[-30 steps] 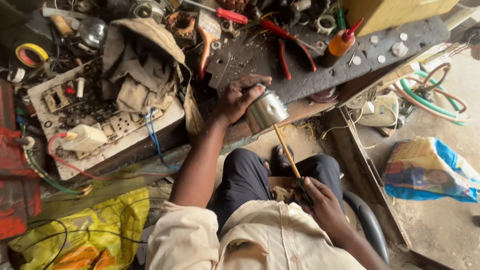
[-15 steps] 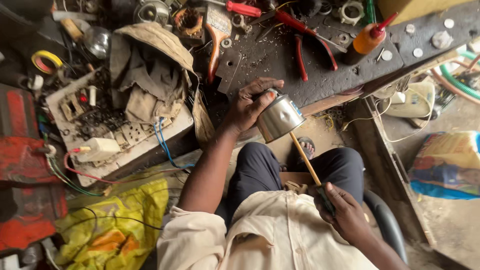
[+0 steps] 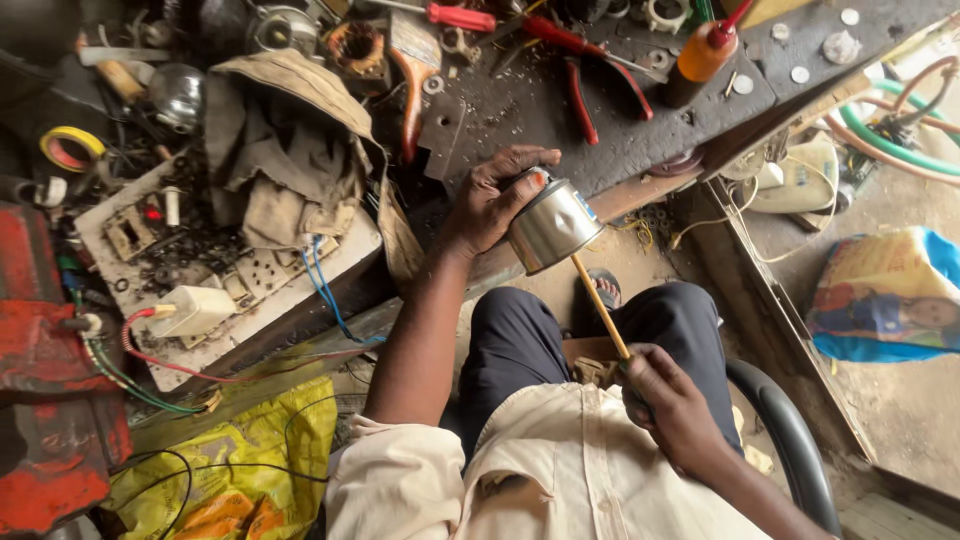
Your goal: The person holds a cylindrical metal electrical component and uses a screwdriver to adjust internal parts. They rotate the component, insert the screwdriver, and continue manipulating the interior while seated in a cluttered workshop.
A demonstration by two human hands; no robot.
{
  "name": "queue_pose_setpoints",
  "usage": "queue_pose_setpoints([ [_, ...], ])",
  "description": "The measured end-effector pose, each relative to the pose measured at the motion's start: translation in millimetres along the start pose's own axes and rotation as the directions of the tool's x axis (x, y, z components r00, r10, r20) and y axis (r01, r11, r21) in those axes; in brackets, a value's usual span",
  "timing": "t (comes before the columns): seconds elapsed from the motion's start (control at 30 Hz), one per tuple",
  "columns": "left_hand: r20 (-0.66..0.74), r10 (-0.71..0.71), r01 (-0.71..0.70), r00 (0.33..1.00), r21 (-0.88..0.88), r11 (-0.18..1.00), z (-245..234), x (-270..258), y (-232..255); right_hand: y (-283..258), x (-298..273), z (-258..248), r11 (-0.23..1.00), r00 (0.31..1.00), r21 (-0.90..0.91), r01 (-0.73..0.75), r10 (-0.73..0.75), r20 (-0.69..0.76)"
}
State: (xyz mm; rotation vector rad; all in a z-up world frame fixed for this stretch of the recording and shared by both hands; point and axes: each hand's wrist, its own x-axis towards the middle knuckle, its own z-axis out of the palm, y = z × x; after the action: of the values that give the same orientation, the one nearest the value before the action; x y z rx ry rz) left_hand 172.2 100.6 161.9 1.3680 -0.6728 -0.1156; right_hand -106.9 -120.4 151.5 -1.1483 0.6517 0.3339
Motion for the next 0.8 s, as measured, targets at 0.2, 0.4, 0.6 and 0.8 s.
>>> queue_pose_setpoints([
  [0.2, 0.034, -0.056, 0.059, 0.998, -0.075, 0.995, -3.0, 2.0, -4.9, 0.8, -4.5, 9.0, 0.997, 0.999, -0.074, 0.033, -0.032, 0.022],
  [0.4, 0.041, -0.051, 0.053, 0.998, -0.051, 0.997, -3.2, 4.5, -3.1, -5.8, -11.7, 16.0, 0.999, 1.0, -0.029, 0.021, -0.021, -0.01],
  [0.6, 0.036, -0.039, 0.04, 0.999, -0.044, 0.998, -5.5, 5.1, -3.0, -2.3, -8.9, 15.4, 1.0, 1.0, 0.005, 0.027, -0.027, 0.016],
  [0.8, 0.0, -0.088, 0.087, 0.996, -0.122, 0.989, -6.2, 5.2, -3.4, 3.3, -8.3, 11.1, 0.999, 1.0, 0.032, 0.025, -0.026, 0.011],
])
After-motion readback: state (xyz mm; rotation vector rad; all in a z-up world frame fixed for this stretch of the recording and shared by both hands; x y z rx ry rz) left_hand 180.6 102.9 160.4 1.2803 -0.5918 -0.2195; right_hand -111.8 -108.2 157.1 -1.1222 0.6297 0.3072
